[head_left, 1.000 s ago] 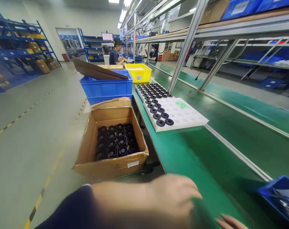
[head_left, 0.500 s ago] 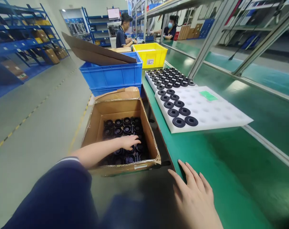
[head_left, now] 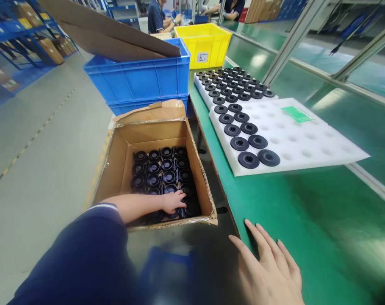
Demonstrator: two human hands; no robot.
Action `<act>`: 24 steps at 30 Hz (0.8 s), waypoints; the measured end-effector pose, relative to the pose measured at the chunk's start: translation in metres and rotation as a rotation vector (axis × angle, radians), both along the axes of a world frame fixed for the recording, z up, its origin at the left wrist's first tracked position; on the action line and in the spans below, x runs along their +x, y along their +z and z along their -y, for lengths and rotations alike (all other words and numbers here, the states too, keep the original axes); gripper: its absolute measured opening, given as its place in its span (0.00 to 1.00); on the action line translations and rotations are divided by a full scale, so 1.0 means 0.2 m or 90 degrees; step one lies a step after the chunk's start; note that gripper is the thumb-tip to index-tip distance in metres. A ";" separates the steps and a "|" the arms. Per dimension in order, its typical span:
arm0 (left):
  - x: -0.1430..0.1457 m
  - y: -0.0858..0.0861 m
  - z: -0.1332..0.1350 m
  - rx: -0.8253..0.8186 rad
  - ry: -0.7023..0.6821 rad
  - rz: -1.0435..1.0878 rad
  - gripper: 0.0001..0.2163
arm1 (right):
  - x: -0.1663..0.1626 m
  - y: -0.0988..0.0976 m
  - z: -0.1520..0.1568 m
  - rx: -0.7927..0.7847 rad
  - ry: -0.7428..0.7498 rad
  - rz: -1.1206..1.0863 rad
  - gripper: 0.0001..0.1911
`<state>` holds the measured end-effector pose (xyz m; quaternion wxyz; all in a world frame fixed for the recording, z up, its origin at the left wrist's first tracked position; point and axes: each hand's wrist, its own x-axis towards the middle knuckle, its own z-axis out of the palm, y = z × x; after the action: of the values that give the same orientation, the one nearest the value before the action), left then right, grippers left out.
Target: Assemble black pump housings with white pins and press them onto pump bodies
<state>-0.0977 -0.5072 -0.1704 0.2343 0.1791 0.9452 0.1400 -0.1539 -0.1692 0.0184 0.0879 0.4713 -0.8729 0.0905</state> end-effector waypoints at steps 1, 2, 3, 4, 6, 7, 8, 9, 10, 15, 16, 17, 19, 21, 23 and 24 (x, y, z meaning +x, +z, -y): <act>-0.01 -0.01 -0.01 0.003 -0.005 0.010 0.28 | 0.00 0.00 0.00 0.003 0.001 0.001 0.21; -0.03 -0.01 -0.01 0.005 -0.010 0.020 0.28 | 0.00 0.00 0.00 0.005 0.002 0.000 0.21; -0.05 -0.02 -0.02 0.007 -0.015 0.029 0.26 | 0.00 0.00 0.00 0.004 0.003 -0.001 0.21; -0.07 -0.03 -0.02 0.006 -0.020 0.039 0.23 | 0.00 0.00 0.00 0.004 0.004 -0.003 0.21; -0.12 -0.05 -0.02 0.004 -0.031 0.061 0.19 | 0.00 0.00 0.00 0.006 0.003 -0.003 0.21; -0.15 -0.06 -0.01 0.002 -0.037 0.074 0.17 | 0.00 0.00 0.00 0.008 0.002 -0.001 0.21; -0.18 -0.07 0.00 -0.001 -0.043 0.085 0.16 | 0.01 0.00 0.00 0.009 0.000 -0.001 0.20; -0.20 -0.08 0.01 -0.003 -0.047 0.095 0.15 | 0.01 -0.01 0.00 0.010 -0.001 0.000 0.20; -0.22 -0.09 0.01 -0.005 -0.049 0.102 0.15 | 0.01 -0.01 0.00 0.009 -0.002 0.000 0.20; -0.23 -0.17 0.01 -0.013 -0.019 0.093 0.14 | 0.01 -0.01 0.01 0.005 -0.002 0.009 0.18; -0.22 -0.18 0.00 -0.013 -0.006 0.084 0.14 | 0.01 0.00 0.01 0.004 -0.002 0.009 0.18; -0.22 -0.20 -0.01 -0.013 0.006 0.075 0.14 | 0.01 0.00 0.01 0.005 -0.001 0.011 0.18; -0.21 -0.22 -0.03 -0.012 0.026 0.060 0.13 | 0.01 0.00 0.01 0.006 -0.003 0.010 0.18; -0.20 -0.24 -0.04 -0.011 0.037 0.050 0.13 | 0.01 0.00 0.01 0.007 -0.006 0.010 0.17; -0.20 -0.25 -0.06 -0.015 0.046 0.041 0.13 | 0.00 -0.01 0.00 0.006 -0.003 0.006 0.17; -0.20 -0.25 -0.07 -0.019 0.052 0.037 0.13 | 0.00 -0.01 0.00 0.006 0.000 0.004 0.17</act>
<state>-0.1373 -0.4934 -0.2194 0.2582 0.1324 0.9466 0.1406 -0.1533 -0.1696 0.0164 0.0828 0.4712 -0.8737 0.0876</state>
